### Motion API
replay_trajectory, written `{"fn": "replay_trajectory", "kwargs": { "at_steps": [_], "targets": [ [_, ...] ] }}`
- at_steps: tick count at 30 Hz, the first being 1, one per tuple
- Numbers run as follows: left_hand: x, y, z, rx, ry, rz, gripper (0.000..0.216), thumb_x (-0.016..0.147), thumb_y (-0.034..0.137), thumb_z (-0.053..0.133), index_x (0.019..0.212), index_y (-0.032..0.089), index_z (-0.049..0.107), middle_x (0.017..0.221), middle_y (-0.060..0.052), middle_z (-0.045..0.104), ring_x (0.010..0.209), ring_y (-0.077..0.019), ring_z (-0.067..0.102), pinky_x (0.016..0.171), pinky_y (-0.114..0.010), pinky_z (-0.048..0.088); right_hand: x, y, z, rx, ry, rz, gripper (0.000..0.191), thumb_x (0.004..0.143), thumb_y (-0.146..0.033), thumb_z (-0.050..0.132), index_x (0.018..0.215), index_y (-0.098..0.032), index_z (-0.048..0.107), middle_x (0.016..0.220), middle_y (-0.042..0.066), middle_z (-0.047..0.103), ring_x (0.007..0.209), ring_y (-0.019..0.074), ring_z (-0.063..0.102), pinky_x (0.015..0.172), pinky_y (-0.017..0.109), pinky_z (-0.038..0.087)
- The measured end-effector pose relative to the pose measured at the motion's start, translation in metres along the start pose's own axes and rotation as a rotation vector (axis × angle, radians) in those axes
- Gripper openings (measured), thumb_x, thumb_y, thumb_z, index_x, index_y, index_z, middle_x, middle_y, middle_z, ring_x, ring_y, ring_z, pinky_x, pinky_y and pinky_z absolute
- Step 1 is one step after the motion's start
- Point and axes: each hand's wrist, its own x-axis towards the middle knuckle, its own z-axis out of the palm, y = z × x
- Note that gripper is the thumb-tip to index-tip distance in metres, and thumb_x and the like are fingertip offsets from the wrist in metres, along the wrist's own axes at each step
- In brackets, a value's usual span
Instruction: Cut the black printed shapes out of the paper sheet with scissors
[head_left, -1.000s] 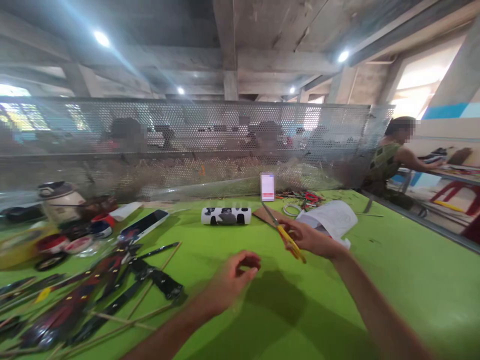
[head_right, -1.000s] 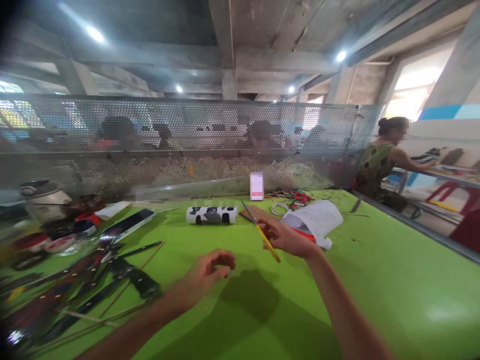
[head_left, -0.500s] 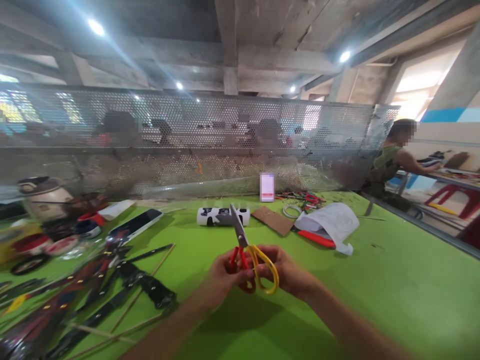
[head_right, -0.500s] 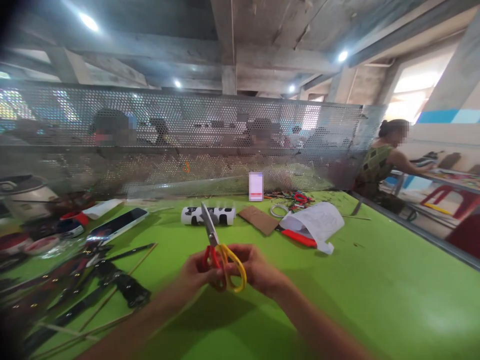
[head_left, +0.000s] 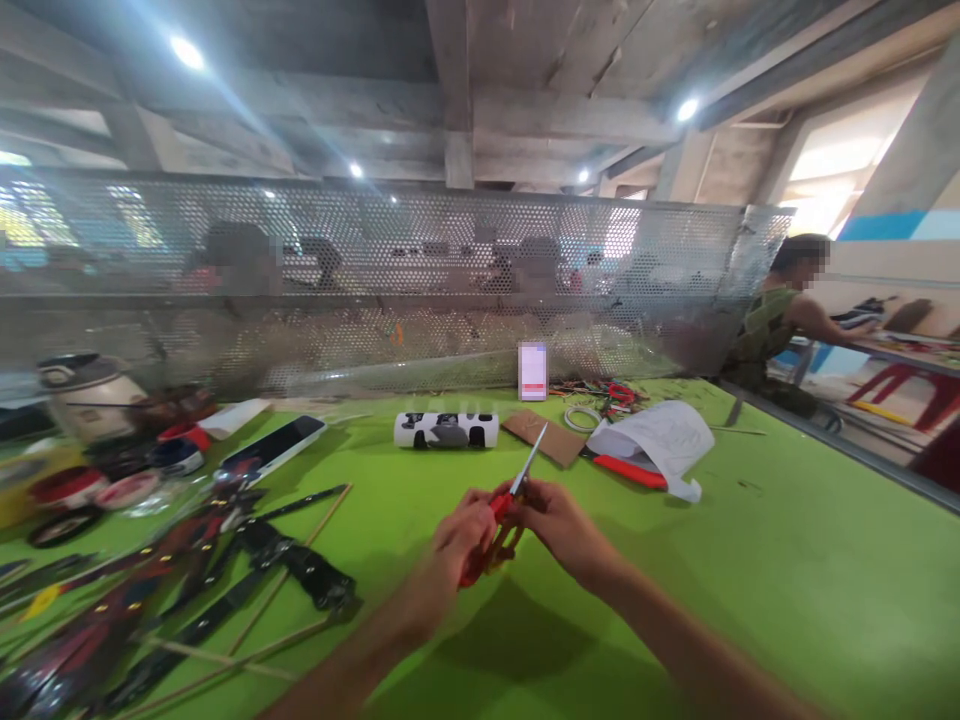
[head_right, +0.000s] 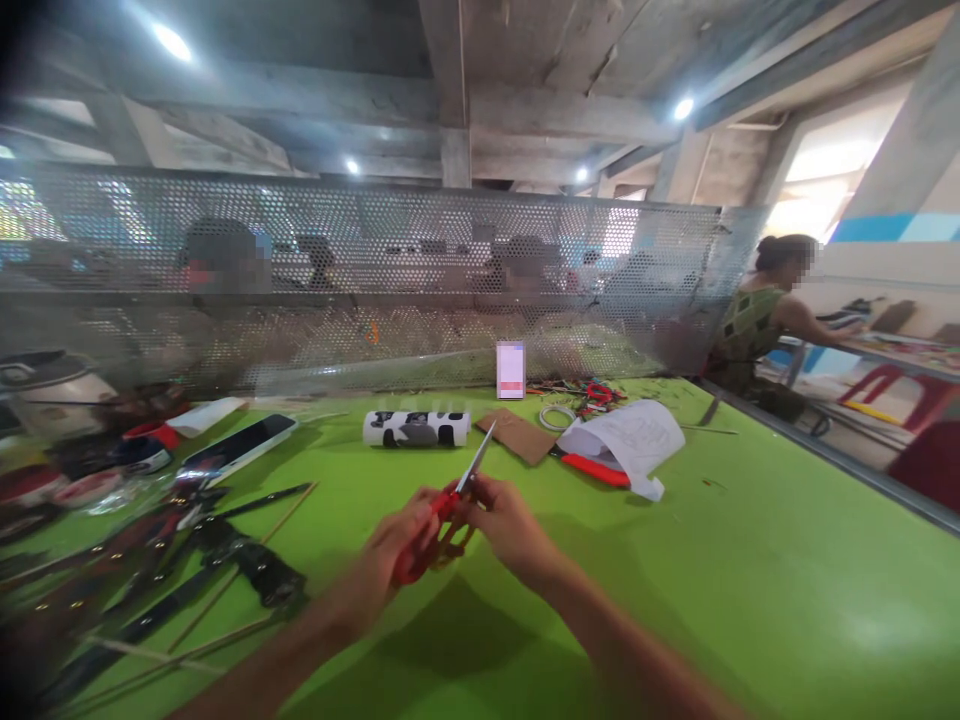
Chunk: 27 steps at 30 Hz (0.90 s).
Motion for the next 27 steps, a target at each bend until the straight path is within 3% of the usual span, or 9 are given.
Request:
{"fn": "replay_trajectory", "kwargs": {
  "at_steps": [2,4,8,12,15,17,21,24,27],
  "targets": [
    [0.001,0.001,0.0,-0.172,-0.044,-0.028,0.036,0.095,0.052,0.051,0.089,0.019,0.062,0.113,-0.007,0.063,0.097,-0.0203,0.062,0.084,-0.037,0.055,-0.002,0.001,0.002,-0.012,0.003,-0.012,0.034,0.079,-0.046,0.076,0.095,-0.016,0.071,0.087,0.005,0.072,0.078,0.0186,0.065,0.08,0.035,0.05],
    [0.005,-0.001,-0.003,-0.237,-0.055,-0.077,0.023,0.09,0.043,0.062,0.092,0.02,0.061,0.108,-0.005,0.065,0.091,-0.0197,0.064,0.078,-0.037,0.056,-0.004,-0.003,0.001,-0.033,-0.015,-0.019,0.039,0.079,-0.048,0.076,0.101,-0.016,0.071,0.088,0.005,0.072,0.079,0.0188,0.065,0.08,0.035,0.05],
    [0.009,-0.007,-0.009,-0.177,-0.112,-0.113,0.028,0.074,0.022,0.079,0.097,0.017,0.063,0.097,-0.006,0.066,0.073,-0.0148,0.063,0.072,-0.032,0.054,-0.005,-0.016,-0.004,-0.115,-0.086,-0.028,0.036,0.077,-0.048,0.078,0.095,-0.018,0.074,0.088,0.004,0.07,0.082,0.0193,0.064,0.082,0.035,0.051],
    [0.005,-0.003,-0.011,-0.085,-0.288,-0.111,0.04,0.077,0.023,0.074,0.115,0.018,0.062,0.096,-0.005,0.064,0.077,-0.0157,0.063,0.076,-0.031,0.05,-0.006,-0.021,-0.004,-0.171,-0.147,-0.034,0.034,0.078,-0.05,0.076,0.093,-0.019,0.075,0.092,0.004,0.07,0.088,0.0213,0.065,0.086,0.037,0.052],
    [0.003,0.003,-0.01,0.071,-0.308,-0.081,0.052,0.069,0.021,0.084,0.116,0.021,0.061,0.099,-0.003,0.061,0.077,-0.0126,0.057,0.073,-0.026,0.046,-0.009,-0.022,0.0,-0.204,-0.178,-0.041,0.036,0.08,-0.053,0.072,0.094,-0.019,0.075,0.091,0.005,0.07,0.09,0.0231,0.065,0.088,0.04,0.052],
    [0.002,0.003,-0.008,0.148,-0.281,-0.073,0.053,0.065,0.026,0.088,0.111,0.019,0.061,0.092,0.0,0.057,0.072,-0.01,0.05,0.067,-0.022,0.042,-0.013,-0.025,0.003,-0.237,-0.19,-0.052,0.033,0.083,-0.051,0.071,0.093,-0.02,0.076,0.094,0.005,0.068,0.092,0.0237,0.064,0.091,0.042,0.051],
    [0.0,-0.001,-0.002,0.232,-0.254,-0.124,0.053,0.07,0.058,0.078,0.09,0.013,0.062,0.072,0.003,0.048,0.058,-0.008,0.039,0.056,-0.022,0.034,-0.018,-0.037,-0.005,-0.536,-0.201,-0.126,0.013,0.084,-0.03,0.072,0.094,-0.024,0.077,0.113,0.006,0.062,0.108,0.0249,0.058,0.101,0.042,0.045],
    [-0.003,0.003,0.003,0.386,-0.157,-0.106,0.05,0.074,0.06,0.073,0.081,0.013,0.059,0.072,0.001,0.051,0.066,-0.012,0.046,0.063,-0.024,0.037,-0.017,-0.044,-0.019,-0.539,-0.157,-0.137,0.02,0.087,-0.024,0.066,0.105,-0.021,0.074,0.101,0.007,0.067,0.088,0.0193,0.064,0.08,0.034,0.055],
    [-0.006,0.008,0.007,0.495,-0.095,-0.091,0.043,0.076,0.054,0.073,0.087,0.016,0.056,0.077,0.001,0.051,0.07,-0.0136,0.046,0.063,-0.024,0.038,-0.015,-0.049,-0.029,-0.325,0.002,-0.209,0.023,0.092,-0.031,0.06,0.104,-0.015,0.071,0.076,0.004,0.067,0.059,0.0129,0.06,0.051,0.026,0.051]
  ]
}}
